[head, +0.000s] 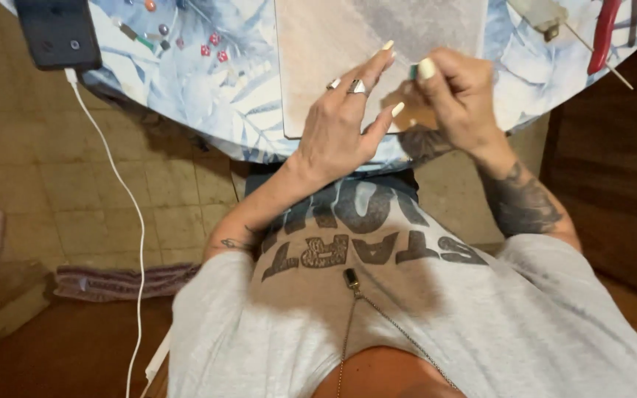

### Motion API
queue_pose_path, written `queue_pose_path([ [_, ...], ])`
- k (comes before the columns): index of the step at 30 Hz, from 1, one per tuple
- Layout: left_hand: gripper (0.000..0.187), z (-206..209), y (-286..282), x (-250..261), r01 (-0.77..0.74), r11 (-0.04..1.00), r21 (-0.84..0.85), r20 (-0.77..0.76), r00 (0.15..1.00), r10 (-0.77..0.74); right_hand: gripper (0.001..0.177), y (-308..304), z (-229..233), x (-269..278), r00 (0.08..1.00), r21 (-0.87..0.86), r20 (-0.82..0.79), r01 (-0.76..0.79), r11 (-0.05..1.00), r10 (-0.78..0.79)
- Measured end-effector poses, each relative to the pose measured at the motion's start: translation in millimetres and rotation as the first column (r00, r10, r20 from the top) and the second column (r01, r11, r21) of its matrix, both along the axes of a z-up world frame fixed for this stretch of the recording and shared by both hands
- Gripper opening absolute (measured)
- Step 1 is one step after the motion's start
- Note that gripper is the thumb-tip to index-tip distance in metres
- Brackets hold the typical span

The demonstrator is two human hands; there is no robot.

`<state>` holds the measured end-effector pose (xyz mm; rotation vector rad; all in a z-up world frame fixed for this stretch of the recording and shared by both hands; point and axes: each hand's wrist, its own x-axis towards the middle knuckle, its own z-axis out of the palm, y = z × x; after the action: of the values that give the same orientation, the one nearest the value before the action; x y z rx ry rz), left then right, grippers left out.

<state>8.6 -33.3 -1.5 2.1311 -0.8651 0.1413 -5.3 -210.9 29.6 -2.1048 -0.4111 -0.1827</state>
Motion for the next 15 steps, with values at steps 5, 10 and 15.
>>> queue_pose_path([
  [5,0.046,8,1,0,-0.018,0.954,-0.299,-0.198,0.979,-0.043,0.035,21,7,5,0.989,0.142,-0.130,-0.048,0.989,0.067],
  [10,0.045,7,-1,4,-0.013,0.945,-0.328,-0.232,0.970,-0.067,0.037,18,2,5,0.987,0.137,-0.145,-0.048,0.989,0.068],
  [15,0.040,4,-4,3,-0.020,0.942,-0.336,-0.260,0.963,-0.072,0.041,14,0,5,0.981,0.168,-0.174,-0.058,0.984,0.087],
])
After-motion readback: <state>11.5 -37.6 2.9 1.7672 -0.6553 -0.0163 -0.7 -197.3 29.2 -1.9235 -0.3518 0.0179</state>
